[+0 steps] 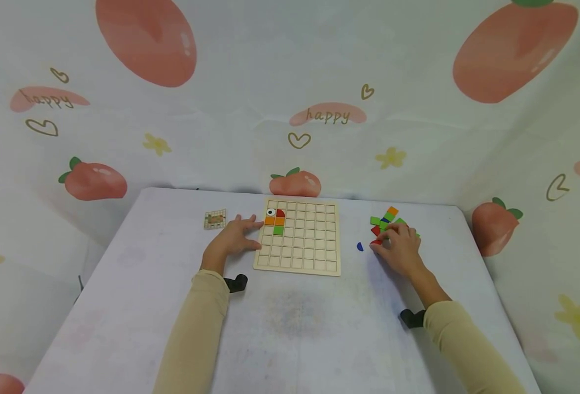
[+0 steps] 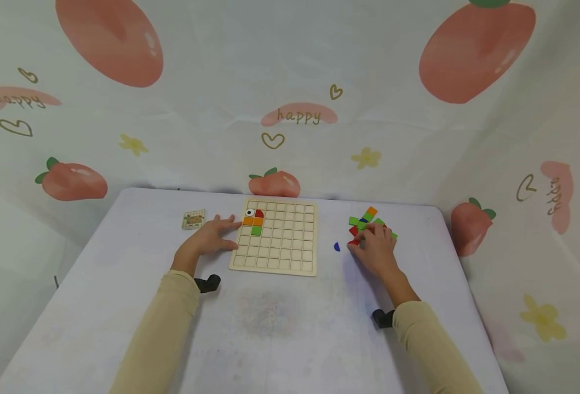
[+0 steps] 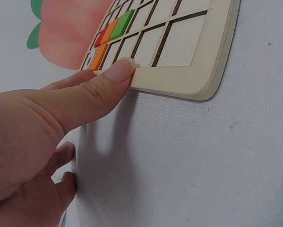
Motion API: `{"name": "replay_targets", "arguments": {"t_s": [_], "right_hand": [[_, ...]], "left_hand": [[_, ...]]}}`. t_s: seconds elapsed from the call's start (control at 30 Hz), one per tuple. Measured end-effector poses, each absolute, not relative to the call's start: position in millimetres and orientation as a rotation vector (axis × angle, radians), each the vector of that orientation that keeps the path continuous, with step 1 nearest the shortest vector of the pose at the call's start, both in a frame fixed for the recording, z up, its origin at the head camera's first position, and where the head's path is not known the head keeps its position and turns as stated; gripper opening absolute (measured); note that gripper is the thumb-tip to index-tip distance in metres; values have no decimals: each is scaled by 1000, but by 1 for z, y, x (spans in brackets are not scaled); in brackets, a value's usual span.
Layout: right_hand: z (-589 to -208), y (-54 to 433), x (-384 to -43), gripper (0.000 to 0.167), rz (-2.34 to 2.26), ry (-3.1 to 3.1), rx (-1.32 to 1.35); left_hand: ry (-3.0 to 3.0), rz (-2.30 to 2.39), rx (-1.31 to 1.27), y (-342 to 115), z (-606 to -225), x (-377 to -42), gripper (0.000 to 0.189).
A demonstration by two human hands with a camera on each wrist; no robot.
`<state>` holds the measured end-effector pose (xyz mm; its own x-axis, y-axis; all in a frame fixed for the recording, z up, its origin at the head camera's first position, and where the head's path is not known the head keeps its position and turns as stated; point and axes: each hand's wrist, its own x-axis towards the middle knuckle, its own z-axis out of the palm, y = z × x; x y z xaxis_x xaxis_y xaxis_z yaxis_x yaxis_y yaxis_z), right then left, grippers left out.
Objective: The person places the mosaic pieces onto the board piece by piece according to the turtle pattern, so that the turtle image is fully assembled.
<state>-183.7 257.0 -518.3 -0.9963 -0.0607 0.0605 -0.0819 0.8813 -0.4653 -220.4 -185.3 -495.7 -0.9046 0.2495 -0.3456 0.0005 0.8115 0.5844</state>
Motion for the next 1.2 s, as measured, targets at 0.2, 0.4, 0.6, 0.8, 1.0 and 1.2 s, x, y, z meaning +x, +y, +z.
{"name": "replay_targets", "arguments": {"t_s": [0.2,0.4,0.6,0.8,1.0,1.2], "right_hand": [[-514,257,-187,34,760,-3010,125],[-508,257,-189,36,1023,-3020,43],[-507,256,-193,26,1162,-2970,75],[-503,252,-197,28,1205,-2959,179],[-499,242,-201,36,1287,-2923,208],[-496,223,-205,37,1341,-2991,85]], "left_hand": [[2580,838,189,-186,-497,-221,76],[2585,840,199,-186,-496,-221,76],[2586,834,196,-187,-497,-221,76],[2580,846,178,-187,-497,-221,76],[2593,852,204,-188,-497,-220,75],[2586,867,197,-188,-497,-220,76]]}}
